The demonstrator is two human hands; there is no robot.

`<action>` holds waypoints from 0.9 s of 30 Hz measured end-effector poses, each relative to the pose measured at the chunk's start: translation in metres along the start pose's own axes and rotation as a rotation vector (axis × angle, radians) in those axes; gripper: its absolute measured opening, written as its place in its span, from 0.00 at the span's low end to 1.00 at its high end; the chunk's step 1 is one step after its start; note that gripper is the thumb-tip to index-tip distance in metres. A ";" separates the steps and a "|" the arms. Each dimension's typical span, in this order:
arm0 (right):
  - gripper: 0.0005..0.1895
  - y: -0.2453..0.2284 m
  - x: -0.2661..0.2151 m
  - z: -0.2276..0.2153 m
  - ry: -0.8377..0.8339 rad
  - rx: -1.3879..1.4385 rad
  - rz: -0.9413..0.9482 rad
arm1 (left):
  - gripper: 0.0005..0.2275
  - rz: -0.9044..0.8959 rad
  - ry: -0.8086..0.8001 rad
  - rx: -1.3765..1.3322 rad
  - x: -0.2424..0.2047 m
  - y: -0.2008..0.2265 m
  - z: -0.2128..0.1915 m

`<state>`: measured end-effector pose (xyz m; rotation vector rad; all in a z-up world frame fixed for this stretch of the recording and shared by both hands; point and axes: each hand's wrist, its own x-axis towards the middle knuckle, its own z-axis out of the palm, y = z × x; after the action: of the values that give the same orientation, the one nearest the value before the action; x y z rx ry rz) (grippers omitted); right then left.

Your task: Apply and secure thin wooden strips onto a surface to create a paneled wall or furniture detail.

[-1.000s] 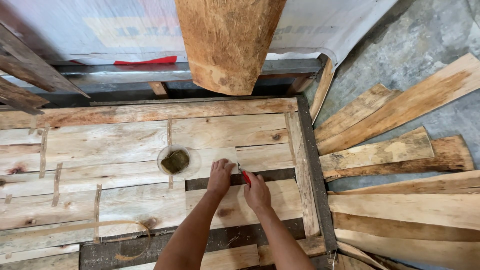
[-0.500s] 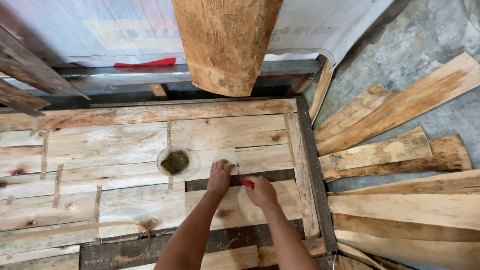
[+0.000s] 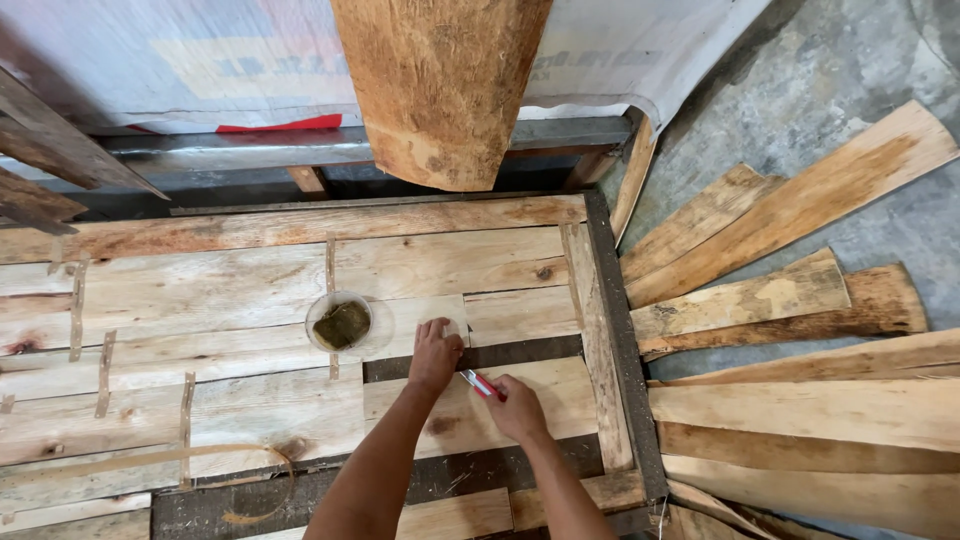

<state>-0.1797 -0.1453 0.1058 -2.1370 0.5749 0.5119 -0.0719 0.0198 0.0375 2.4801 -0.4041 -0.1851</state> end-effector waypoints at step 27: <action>0.34 -0.022 0.037 0.015 0.016 -0.616 -0.156 | 0.30 -0.024 -0.240 0.367 0.000 0.023 -0.002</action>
<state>-0.1394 -0.1295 0.0911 -2.7409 0.2694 0.6436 -0.0776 0.0031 0.0528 2.8340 -0.5502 -0.4572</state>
